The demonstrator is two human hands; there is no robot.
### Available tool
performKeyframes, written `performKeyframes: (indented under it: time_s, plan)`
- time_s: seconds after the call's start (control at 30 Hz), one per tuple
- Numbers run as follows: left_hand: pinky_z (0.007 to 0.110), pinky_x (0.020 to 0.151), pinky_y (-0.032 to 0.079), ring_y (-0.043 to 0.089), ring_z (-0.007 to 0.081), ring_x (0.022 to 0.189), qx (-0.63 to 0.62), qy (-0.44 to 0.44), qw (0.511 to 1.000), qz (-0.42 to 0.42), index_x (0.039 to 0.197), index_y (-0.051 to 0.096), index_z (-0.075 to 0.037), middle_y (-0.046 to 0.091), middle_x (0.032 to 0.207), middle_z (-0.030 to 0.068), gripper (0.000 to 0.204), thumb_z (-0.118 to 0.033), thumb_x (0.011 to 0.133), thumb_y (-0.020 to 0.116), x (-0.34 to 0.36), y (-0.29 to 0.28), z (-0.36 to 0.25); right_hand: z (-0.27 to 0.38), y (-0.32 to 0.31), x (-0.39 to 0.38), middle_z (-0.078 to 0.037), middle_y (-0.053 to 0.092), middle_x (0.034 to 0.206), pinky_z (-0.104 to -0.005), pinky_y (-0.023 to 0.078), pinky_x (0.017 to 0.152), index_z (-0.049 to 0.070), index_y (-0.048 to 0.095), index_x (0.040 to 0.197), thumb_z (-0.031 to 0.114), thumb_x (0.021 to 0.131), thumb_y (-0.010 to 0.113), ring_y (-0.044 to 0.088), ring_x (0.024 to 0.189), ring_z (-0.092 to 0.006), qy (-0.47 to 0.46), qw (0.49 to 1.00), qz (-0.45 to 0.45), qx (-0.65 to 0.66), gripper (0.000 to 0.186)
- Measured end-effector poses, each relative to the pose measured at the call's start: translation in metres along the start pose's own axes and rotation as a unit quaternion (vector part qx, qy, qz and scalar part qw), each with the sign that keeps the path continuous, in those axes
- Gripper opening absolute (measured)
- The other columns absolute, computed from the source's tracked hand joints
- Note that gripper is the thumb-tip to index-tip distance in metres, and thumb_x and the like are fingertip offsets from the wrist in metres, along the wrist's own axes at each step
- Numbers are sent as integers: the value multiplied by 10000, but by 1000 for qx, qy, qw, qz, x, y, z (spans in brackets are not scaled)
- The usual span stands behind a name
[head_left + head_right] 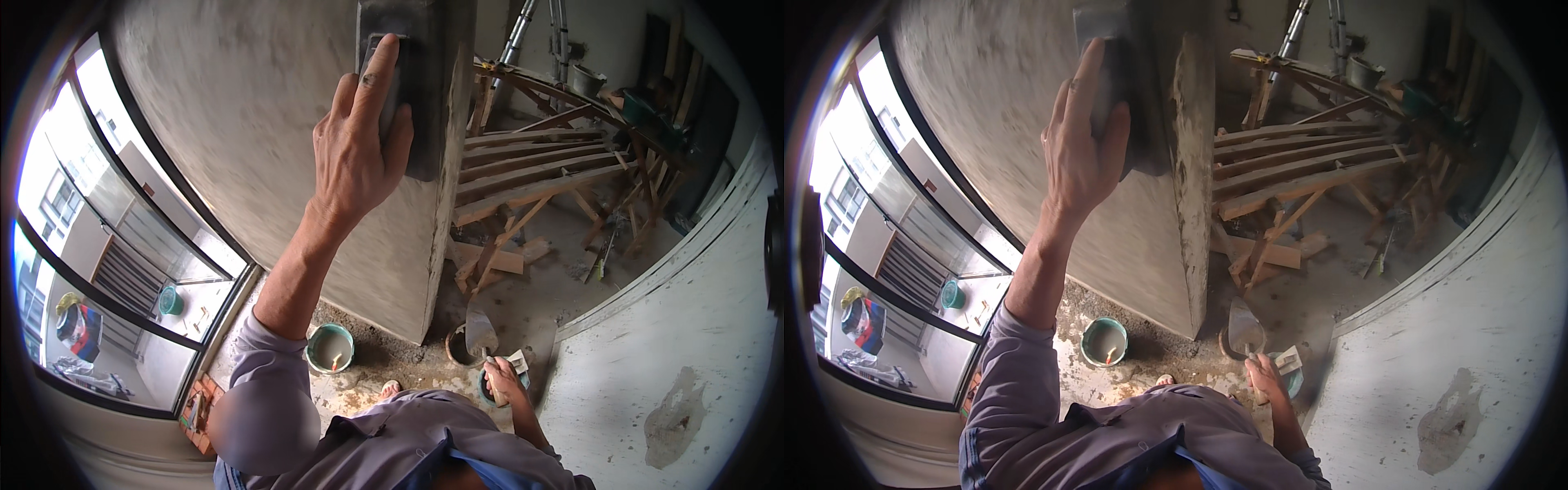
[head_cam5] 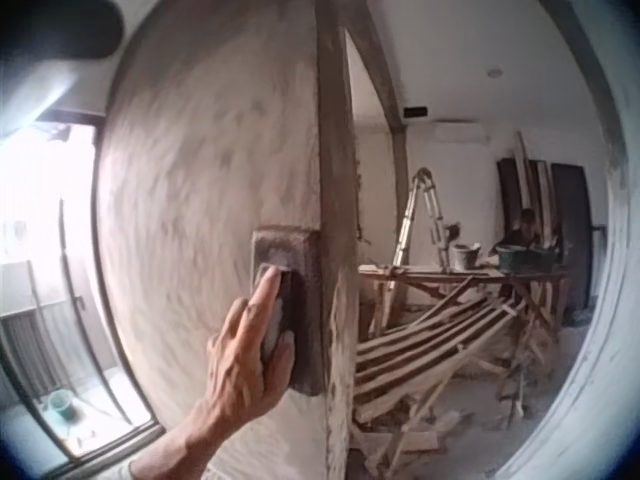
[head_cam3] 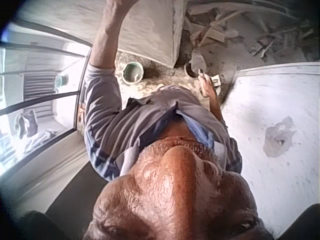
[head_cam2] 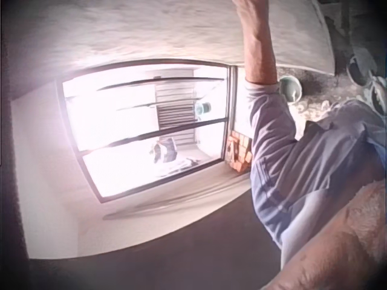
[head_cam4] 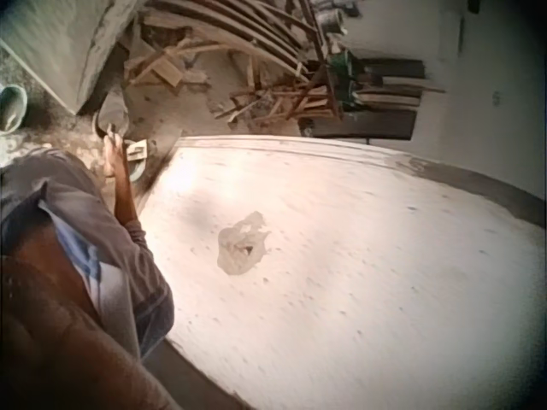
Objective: The person plasters a concrete wall by picking up wet cement from a bucket using a trowel, spreading it onto a hawk, and then applying and smoothing the cement onto the corner and face of the wall with a float.
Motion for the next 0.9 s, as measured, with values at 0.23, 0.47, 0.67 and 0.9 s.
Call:
performKeyframes:
  time_s: [0.23,0.47,0.67,0.9]
  plan:
    - [418,672,534,643,311,790,9,-14,1000,6,1508,430,-122,616,984,153,673,-58,873,645,-5,0,3,26,-4,-17,-37,579,747,-292,486,469,52,535,1004,353,987,596,576,540,-117,15,1000,9,24,307]
    - [476,715,504,590,413,833,-35,-39,997,56,1518,367,-33,617,1123,244,668,-120,900,605,-6,-4,6,109,-5,-49,-71,561,723,-294,463,443,28,554,1107,349,1025,505,543,501,-149,-66,979,-2,193,334]
    - [382,551,482,579,241,637,0,-10,1000,-27,1507,443,-205,529,829,83,686,-131,863,666,-6,-1,6,313,19,-128,-95,547,723,-289,421,430,-40,504,1257,339,1047,407,512,451,-164,-308,917,117,224,444]
    - [376,547,487,588,252,652,-22,-32,999,-25,1490,475,-217,535,846,69,708,-112,823,689,-4,0,7,452,45,-168,-103,547,806,-265,439,371,-47,492,1308,358,1058,365,507,409,-140,-465,858,110,190,492]
Point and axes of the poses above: each hand's wrist, its own x-axis towards the middle knuckle, its own y-axis out of the palm, z = x × y, the point moved 7 cm from there along x, towards the middle knuckle
